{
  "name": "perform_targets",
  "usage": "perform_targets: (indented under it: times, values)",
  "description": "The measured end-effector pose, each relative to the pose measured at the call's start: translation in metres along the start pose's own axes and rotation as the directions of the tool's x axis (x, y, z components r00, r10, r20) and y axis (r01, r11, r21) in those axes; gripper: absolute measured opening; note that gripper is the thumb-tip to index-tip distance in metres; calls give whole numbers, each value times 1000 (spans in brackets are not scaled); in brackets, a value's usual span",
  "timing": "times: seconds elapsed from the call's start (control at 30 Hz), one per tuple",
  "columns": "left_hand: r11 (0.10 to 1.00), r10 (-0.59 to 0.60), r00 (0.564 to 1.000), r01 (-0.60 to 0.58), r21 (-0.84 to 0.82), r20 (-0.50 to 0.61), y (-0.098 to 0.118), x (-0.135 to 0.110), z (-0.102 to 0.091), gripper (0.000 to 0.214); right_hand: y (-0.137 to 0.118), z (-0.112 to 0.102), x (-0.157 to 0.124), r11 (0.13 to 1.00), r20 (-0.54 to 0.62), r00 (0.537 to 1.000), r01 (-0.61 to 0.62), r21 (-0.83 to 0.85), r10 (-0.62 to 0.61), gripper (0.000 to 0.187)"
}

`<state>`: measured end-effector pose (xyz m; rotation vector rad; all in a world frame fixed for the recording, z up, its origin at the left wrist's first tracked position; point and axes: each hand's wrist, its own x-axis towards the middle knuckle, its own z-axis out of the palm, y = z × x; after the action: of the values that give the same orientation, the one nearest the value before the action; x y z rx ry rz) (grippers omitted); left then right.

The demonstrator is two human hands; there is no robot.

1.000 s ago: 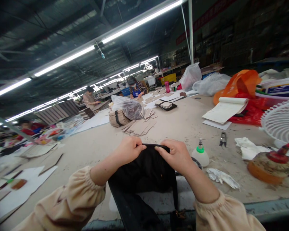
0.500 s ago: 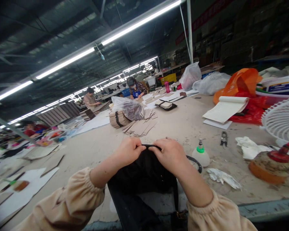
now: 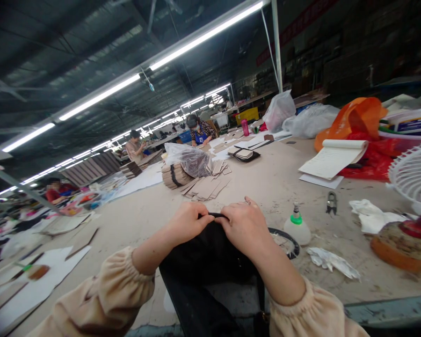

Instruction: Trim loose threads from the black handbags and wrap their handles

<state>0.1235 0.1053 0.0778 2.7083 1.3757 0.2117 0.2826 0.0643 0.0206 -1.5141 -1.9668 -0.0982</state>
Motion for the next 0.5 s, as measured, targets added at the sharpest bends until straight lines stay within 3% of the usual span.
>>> perform_targets:
  times: [0.17,0.33,0.5]
  values:
    - [1000,19,997,-18,-21,72,-15,-5,-12,25,5,1,2,999,-15,1000,-7,50,7,19]
    - [998,49,998,-48,-26,34,-23,-7,-13,27,6,1,2,998,10,1000,-24,54,24,21]
    - [999,6,1000,-6,51,2,-21,-4,-8,30,6,1,2,998,15,1000,-18,57,18,21]
